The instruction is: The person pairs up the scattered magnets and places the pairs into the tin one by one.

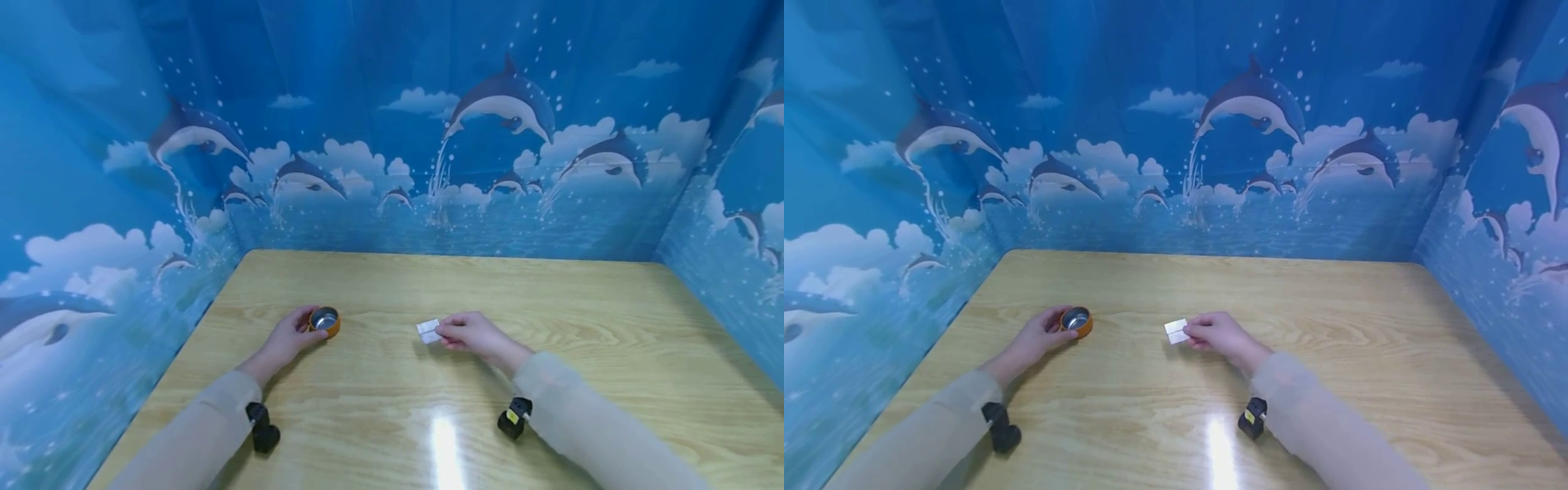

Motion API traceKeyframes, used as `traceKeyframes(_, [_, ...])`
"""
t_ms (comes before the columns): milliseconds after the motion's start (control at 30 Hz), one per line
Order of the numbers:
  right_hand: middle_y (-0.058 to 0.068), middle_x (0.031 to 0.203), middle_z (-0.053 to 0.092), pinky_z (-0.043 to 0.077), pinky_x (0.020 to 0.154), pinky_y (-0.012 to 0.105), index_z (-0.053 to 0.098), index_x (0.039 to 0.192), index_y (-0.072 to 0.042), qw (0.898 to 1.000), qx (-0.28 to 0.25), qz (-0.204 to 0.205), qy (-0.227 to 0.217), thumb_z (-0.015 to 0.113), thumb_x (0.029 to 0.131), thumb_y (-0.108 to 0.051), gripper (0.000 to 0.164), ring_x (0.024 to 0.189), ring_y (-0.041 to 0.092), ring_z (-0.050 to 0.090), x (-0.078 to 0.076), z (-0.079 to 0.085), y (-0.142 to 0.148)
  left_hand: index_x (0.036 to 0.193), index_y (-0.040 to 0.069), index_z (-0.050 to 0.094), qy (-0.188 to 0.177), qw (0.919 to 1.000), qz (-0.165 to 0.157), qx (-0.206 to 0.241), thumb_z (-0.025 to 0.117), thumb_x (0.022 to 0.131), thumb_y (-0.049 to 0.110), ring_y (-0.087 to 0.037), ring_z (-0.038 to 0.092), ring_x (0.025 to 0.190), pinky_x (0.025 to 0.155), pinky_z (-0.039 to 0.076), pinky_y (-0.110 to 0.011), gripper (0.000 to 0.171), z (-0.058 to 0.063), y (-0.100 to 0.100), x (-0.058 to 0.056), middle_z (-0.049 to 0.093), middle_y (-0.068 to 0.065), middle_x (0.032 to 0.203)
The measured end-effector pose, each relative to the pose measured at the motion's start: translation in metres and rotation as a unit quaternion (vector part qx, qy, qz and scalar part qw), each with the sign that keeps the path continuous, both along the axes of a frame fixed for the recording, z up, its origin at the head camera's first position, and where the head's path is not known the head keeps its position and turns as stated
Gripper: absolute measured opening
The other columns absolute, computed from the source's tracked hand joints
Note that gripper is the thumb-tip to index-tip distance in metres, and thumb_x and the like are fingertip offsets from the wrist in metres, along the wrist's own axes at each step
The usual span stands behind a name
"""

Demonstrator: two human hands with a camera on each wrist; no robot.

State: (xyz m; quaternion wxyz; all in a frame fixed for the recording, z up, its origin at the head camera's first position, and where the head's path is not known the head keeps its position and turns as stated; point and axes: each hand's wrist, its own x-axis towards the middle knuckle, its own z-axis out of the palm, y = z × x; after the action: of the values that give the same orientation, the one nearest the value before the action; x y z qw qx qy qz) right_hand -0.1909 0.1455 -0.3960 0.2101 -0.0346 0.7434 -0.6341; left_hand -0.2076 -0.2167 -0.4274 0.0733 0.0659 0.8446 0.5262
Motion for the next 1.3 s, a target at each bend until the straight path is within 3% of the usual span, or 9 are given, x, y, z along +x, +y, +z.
traceKeyframes(400, [0.012,0.092,0.061,0.052,0.07,0.022,0.053,0.114,0.016,1.0,-0.006,0.025,-0.003,0.053,0.094,-0.006,0.03,0.073,0.009,0.059,0.001,-0.002,-0.016,0.138,-0.001,0.038,0.002,0.9999,0.001,-0.01,0.069,0.085,0.019,-0.036,0.034,0.13,0.108,0.027,-0.046,0.064,-0.002,0.001,0.002,0.04,-0.024,0.139])
traceKeyframes(1300, [0.008,0.079,0.063,0.051,0.064,0.019,0.058,0.107,0.012,0.999,-0.01,0.027,-0.02,0.052,0.095,-0.006,0.022,0.068,0.009,0.059,-0.011,0.004,-0.049,0.141,0.003,0.036,-0.013,0.9998,-0.008,-0.009,0.068,0.087,0.023,-0.033,0.033,0.131,0.108,0.026,-0.045,0.066,-0.003,-0.001,-0.001,0.038,-0.021,0.141])
